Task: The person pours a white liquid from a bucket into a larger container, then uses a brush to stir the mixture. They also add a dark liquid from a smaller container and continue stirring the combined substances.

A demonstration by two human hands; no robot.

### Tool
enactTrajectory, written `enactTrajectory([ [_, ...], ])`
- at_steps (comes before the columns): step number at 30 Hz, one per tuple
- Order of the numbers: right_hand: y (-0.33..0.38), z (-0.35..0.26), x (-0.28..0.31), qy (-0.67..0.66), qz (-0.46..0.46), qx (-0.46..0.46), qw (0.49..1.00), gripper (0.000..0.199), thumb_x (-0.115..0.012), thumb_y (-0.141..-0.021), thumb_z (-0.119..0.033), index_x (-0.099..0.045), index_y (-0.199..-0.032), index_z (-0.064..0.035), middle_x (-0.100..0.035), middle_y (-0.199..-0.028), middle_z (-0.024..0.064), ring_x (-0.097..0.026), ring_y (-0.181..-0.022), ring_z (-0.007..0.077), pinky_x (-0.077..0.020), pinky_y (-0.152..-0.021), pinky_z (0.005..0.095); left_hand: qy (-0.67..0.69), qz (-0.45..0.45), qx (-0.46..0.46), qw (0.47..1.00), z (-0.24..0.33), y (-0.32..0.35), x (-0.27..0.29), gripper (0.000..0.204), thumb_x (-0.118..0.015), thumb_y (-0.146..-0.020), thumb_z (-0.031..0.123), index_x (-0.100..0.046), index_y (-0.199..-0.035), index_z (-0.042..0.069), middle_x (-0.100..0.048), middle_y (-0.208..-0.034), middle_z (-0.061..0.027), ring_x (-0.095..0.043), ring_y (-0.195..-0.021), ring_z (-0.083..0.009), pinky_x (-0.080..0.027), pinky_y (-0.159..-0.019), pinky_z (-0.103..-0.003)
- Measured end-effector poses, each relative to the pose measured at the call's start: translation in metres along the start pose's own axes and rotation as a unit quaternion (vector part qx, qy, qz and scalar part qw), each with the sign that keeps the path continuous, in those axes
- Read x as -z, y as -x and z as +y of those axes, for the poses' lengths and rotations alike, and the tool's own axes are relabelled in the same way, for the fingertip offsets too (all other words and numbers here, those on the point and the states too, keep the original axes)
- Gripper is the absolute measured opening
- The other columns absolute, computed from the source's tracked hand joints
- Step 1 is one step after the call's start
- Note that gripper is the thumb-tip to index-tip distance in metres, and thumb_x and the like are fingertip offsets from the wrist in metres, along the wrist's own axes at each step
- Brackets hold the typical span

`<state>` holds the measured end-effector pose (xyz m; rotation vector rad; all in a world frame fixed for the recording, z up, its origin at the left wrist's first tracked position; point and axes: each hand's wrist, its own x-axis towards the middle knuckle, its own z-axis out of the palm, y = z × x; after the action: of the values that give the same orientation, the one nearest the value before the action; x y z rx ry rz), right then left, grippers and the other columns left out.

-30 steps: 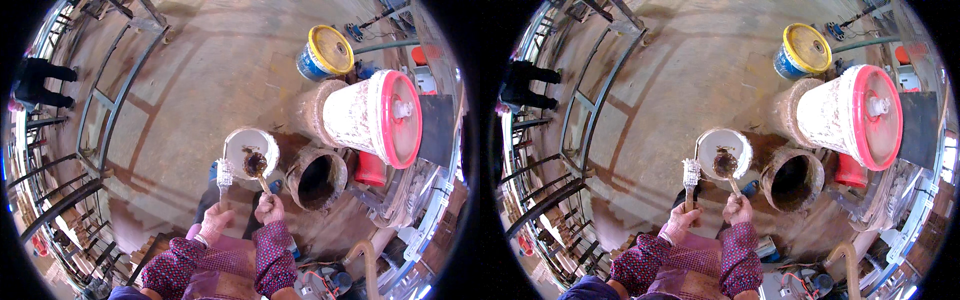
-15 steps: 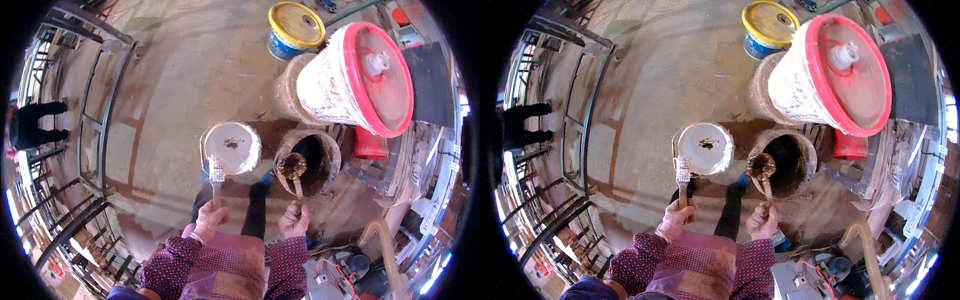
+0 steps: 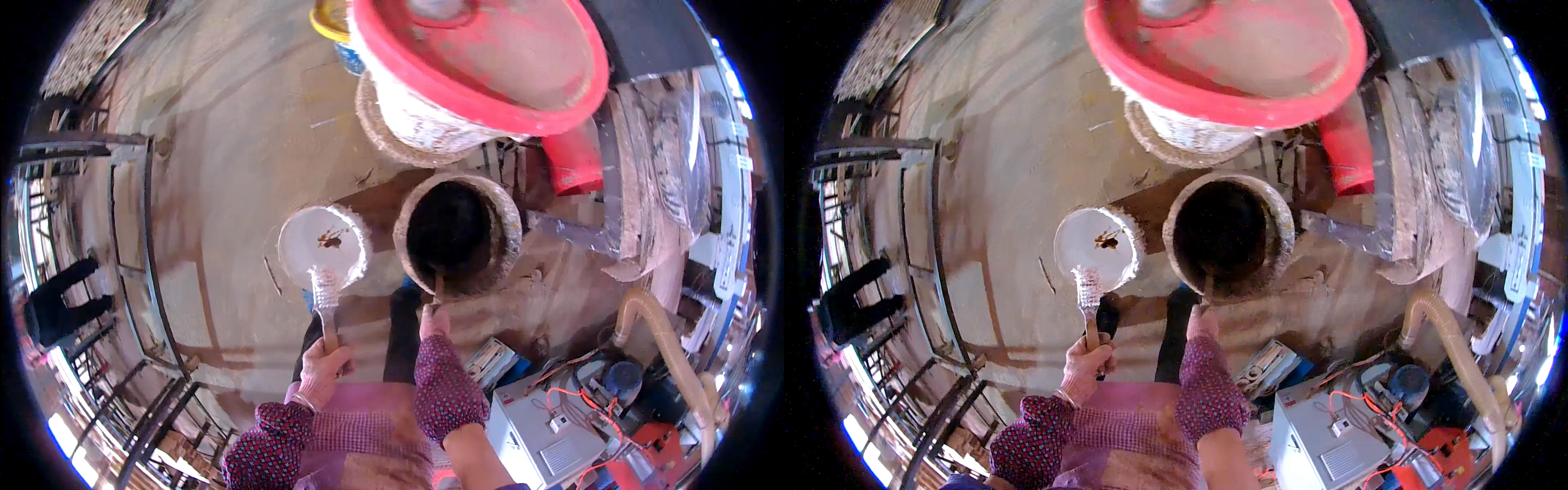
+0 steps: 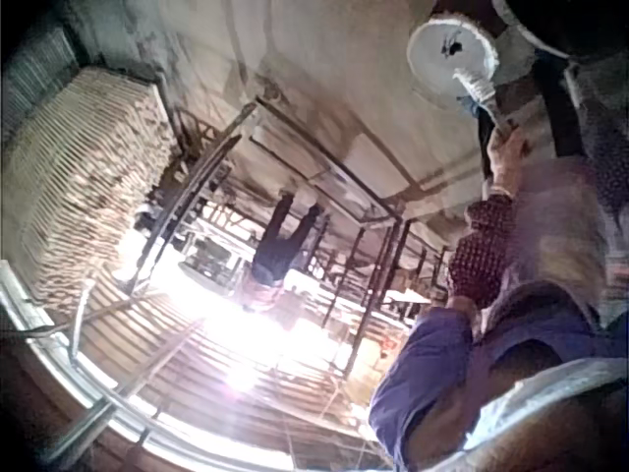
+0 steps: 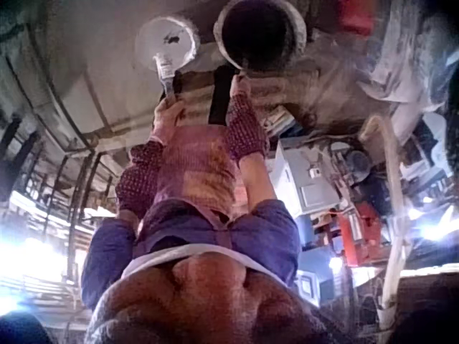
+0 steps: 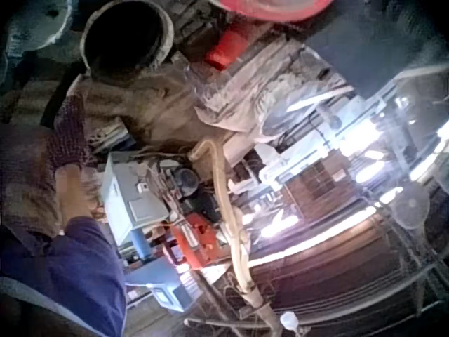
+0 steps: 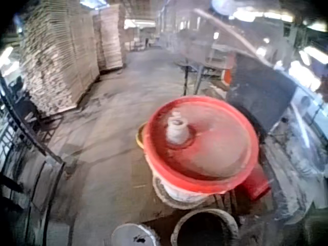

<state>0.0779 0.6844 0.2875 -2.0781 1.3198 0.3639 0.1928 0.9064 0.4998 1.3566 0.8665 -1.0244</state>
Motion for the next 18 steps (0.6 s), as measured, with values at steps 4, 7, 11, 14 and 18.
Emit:
enactTrajectory([
  [4, -0.043, 0.031, 0.004, 0.124, -0.135, -0.094, 0.979, 0.046, -0.051, -0.089, -0.038, -0.060, -0.110, 0.0025, -0.061, -0.111, 0.0293, -0.060, -0.102, 0.0405, -0.0493, -0.079, 0.0489, -0.061, -0.040, -0.011, 0.997, 0.004, -0.004, -0.040, 0.019, -0.064, -0.083, 0.013, -0.058, -0.098, 0.003, -0.059, -0.077, -0.0023, -0.054, -0.058, -0.0110, -0.046, -0.053, -0.027],
  [7, -0.022, -0.032, 0.008, 0.023, -0.138, -0.149, 0.979, 0.051, -0.054, -0.083, -0.044, -0.064, -0.103, 0.0021, -0.063, -0.106, 0.0278, -0.061, -0.103, 0.0397, -0.0479, -0.087, 0.0476, -0.055, 0.004, -0.009, 0.998, 0.020, 0.007, -0.048, 0.017, -0.064, -0.083, 0.012, -0.059, -0.096, 0.004, -0.058, -0.076, -0.0019, -0.054, -0.058, -0.0111, -0.048, -0.054, -0.028],
  [11, -0.016, -0.019, 0.059, 0.030, -0.162, -0.139, 0.977, 0.054, -0.056, -0.081, -0.048, -0.064, -0.107, -0.0025, -0.065, -0.105, 0.0249, -0.061, -0.103, 0.0391, -0.0472, -0.089, 0.0474, -0.061, -0.039, -0.029, 0.997, 0.013, 0.013, -0.088, 0.017, -0.063, -0.082, 0.010, -0.058, -0.096, 0.004, -0.060, -0.077, -0.0030, -0.056, -0.057, -0.0123, -0.050, -0.053, -0.028],
  [14, -0.013, -0.023, 0.103, -0.053, -0.158, -0.053, 0.985, 0.039, -0.056, -0.085, -0.038, -0.064, -0.107, -0.0071, -0.065, -0.107, 0.0211, -0.060, -0.103, 0.0399, -0.0471, -0.087, 0.0481, -0.065, -0.038, -0.030, 0.997, 0.012, 0.019, -0.102, 0.018, -0.064, -0.081, 0.008, -0.058, -0.098, 0.003, -0.061, -0.079, -0.0042, -0.058, -0.055, -0.0139, -0.049, -0.049, -0.028],
  [18, -0.015, -0.043, 0.202, 0.076, -0.099, 0.246, 0.961, 0.030, -0.057, -0.091, -0.026, -0.060, -0.110, -0.0035, -0.064, -0.093, 0.0127, -0.063, -0.086, 0.0289, -0.0496, -0.076, 0.0404, -0.100, -0.055, -0.046, 0.992, 0.031, 0.034, -0.120, 0.017, -0.065, -0.082, 0.007, -0.058, -0.096, 0.003, -0.062, -0.075, -0.0045, -0.057, -0.053, -0.0139, -0.048, -0.047, -0.028],
])
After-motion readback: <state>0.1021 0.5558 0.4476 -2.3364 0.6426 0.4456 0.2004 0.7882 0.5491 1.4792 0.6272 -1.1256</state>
